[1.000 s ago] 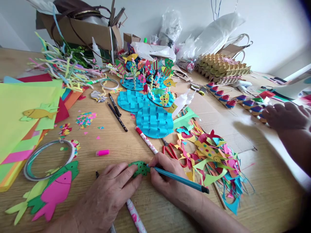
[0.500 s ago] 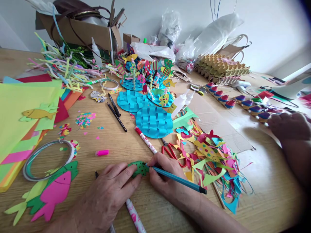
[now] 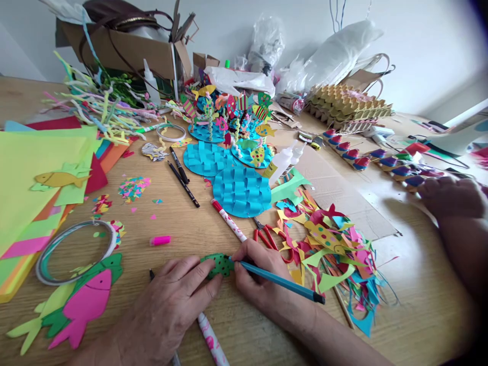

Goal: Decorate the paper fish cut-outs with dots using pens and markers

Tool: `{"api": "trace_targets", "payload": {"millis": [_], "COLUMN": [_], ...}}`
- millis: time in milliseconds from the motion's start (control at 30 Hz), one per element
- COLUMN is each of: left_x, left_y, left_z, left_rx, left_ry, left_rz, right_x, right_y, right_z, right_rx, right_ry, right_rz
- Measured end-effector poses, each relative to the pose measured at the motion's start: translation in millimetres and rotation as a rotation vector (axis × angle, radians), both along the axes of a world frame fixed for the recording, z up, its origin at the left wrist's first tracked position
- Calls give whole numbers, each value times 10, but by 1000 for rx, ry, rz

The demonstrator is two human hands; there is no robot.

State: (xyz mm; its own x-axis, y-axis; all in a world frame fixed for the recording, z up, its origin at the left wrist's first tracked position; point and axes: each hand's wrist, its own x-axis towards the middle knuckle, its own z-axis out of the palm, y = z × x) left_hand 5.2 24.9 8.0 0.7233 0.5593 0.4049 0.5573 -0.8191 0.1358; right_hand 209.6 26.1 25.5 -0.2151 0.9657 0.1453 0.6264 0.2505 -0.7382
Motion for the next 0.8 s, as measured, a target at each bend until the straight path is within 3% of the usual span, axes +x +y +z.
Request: {"api": "trace_targets", "payload": {"millis": [567, 700, 800], "left_x": [-49, -61, -79], "left_y": [-4, -7, -6], "left_z": [-59, -146, -176], "left_rx": [19, 14, -84], "left_ry": [46, 3, -60], "left_rz": [-15, -16, 4], "right_x": [53, 81, 88], "right_y": [14, 8, 12], "right_z": [59, 96, 128], "right_rx": [-26, 45, 125], "right_ry": [106, 160, 132], "right_rz": [-20, -54, -38]}}
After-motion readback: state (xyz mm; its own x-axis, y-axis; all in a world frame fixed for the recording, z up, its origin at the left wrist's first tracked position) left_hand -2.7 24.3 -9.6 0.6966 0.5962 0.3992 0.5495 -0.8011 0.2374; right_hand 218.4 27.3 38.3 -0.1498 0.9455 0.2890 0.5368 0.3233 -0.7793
